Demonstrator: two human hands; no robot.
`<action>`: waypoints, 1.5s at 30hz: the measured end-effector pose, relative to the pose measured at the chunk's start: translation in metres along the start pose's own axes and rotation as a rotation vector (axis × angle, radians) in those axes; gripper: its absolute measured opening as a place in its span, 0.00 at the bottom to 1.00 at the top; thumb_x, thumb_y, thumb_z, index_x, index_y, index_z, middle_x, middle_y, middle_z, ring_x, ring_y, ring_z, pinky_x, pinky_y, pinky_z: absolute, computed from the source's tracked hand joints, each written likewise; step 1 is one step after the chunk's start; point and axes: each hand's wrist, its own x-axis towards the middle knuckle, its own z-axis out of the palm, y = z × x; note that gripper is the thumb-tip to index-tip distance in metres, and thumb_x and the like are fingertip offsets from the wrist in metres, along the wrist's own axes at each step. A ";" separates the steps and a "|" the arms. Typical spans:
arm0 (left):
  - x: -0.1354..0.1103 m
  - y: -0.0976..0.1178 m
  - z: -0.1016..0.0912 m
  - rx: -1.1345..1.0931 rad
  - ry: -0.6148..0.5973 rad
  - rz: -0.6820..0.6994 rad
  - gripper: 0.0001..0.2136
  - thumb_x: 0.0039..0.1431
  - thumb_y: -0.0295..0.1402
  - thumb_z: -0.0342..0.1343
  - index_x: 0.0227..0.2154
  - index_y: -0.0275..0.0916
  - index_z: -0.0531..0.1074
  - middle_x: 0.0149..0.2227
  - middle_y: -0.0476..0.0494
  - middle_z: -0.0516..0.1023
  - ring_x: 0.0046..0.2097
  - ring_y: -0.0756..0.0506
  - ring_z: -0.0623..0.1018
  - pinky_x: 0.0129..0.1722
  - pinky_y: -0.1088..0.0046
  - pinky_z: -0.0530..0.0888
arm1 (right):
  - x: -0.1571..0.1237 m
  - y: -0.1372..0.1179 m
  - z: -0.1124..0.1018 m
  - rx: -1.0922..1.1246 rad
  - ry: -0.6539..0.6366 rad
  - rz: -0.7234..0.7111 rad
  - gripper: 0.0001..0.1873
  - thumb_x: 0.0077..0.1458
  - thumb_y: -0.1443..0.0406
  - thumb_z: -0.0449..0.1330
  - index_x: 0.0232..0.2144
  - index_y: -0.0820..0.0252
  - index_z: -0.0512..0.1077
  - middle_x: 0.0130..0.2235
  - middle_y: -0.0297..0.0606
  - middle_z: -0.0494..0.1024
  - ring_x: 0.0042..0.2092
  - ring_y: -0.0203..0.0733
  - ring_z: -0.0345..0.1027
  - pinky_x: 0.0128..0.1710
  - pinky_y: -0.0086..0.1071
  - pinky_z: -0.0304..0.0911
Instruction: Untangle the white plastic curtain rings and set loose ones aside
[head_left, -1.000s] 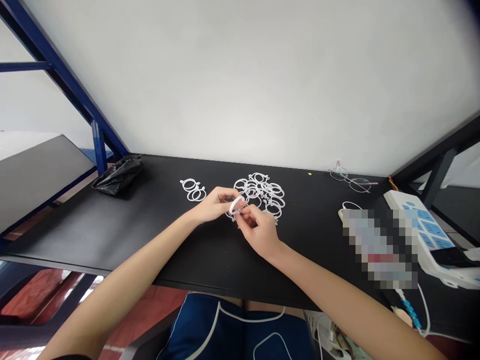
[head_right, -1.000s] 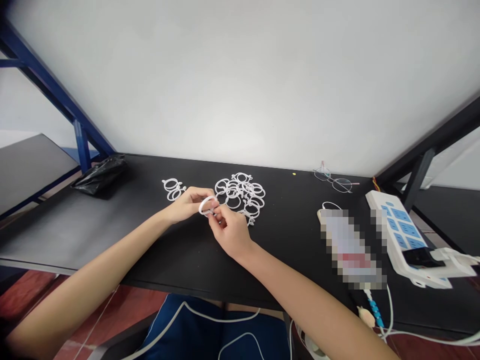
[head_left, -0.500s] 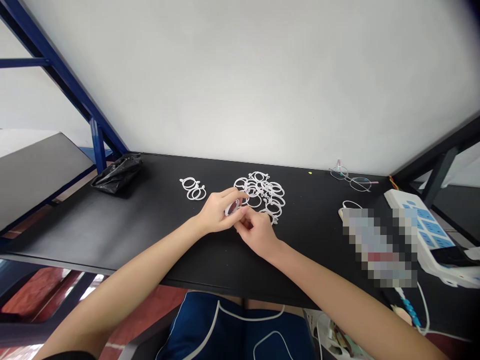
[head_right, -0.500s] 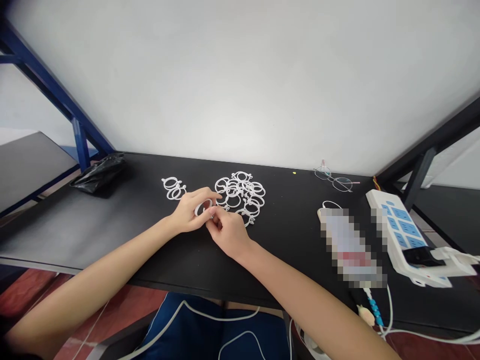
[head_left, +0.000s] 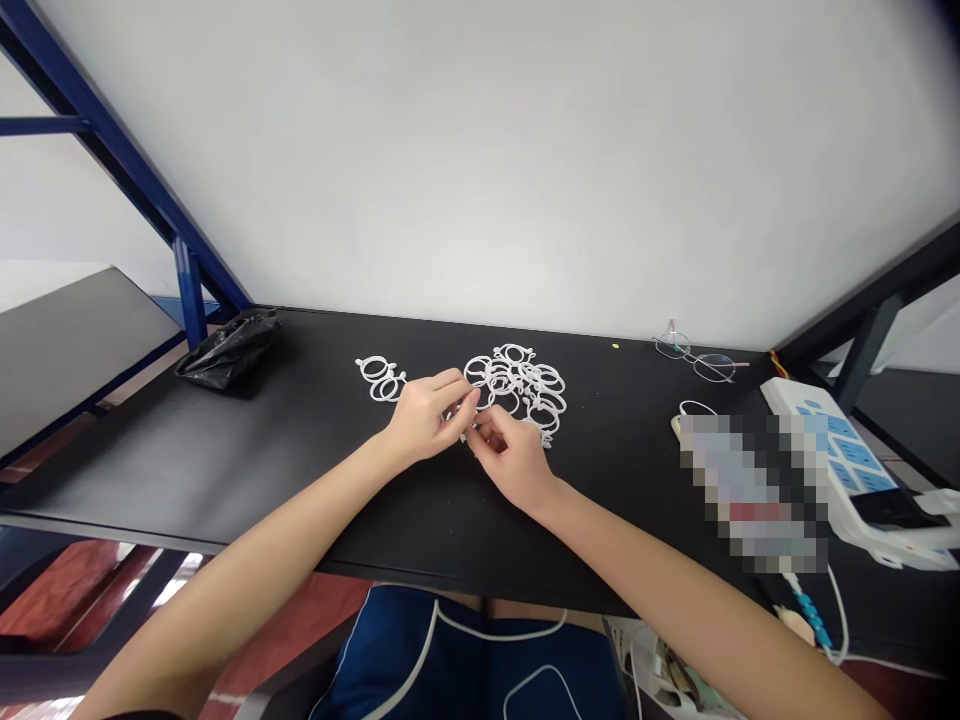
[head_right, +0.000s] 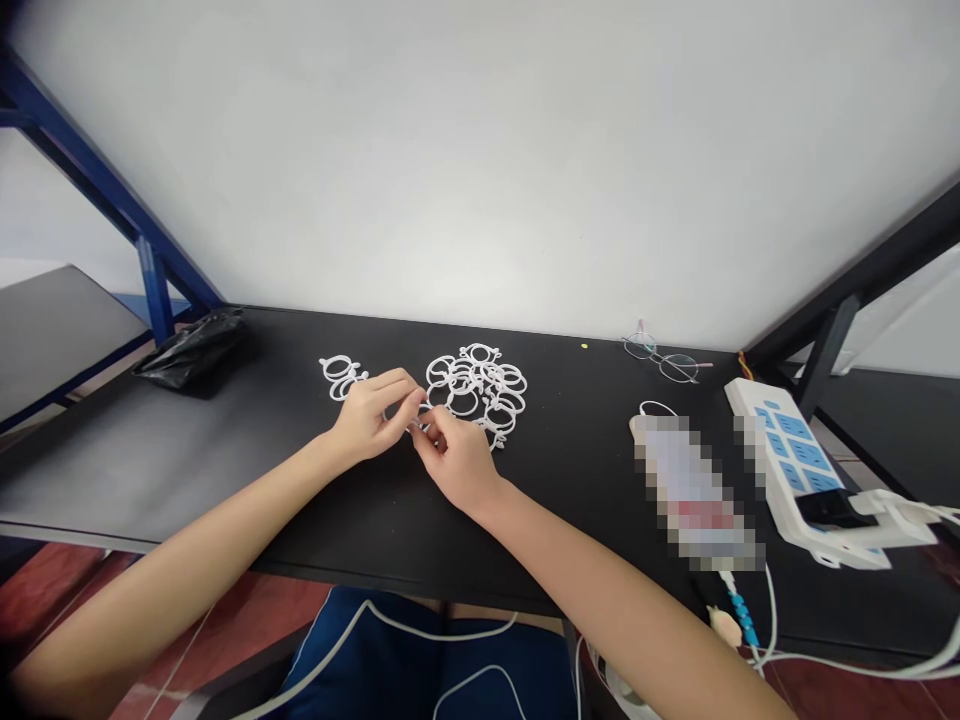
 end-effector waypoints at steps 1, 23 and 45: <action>0.001 0.000 -0.001 0.007 -0.008 -0.007 0.14 0.65 0.32 0.45 0.24 0.37 0.68 0.24 0.46 0.70 0.25 0.51 0.67 0.26 0.75 0.64 | 0.000 0.000 0.000 0.006 0.004 -0.003 0.08 0.60 0.63 0.56 0.28 0.57 0.65 0.19 0.26 0.66 0.19 0.31 0.59 0.22 0.26 0.56; 0.001 -0.001 -0.004 -0.325 -0.064 -0.245 0.25 0.68 0.45 0.38 0.24 0.35 0.70 0.18 0.49 0.68 0.21 0.52 0.67 0.25 0.75 0.64 | -0.003 -0.009 -0.006 0.142 -0.179 -0.001 0.09 0.66 0.62 0.47 0.32 0.56 0.61 0.22 0.29 0.71 0.22 0.33 0.65 0.26 0.27 0.61; 0.007 -0.008 -0.006 -0.649 -0.272 -0.438 0.22 0.63 0.49 0.47 0.24 0.35 0.68 0.17 0.53 0.63 0.19 0.54 0.66 0.21 0.78 0.65 | 0.000 -0.007 -0.009 0.086 -0.129 -0.016 0.13 0.66 0.61 0.45 0.29 0.56 0.60 0.19 0.26 0.59 0.19 0.32 0.55 0.21 0.28 0.49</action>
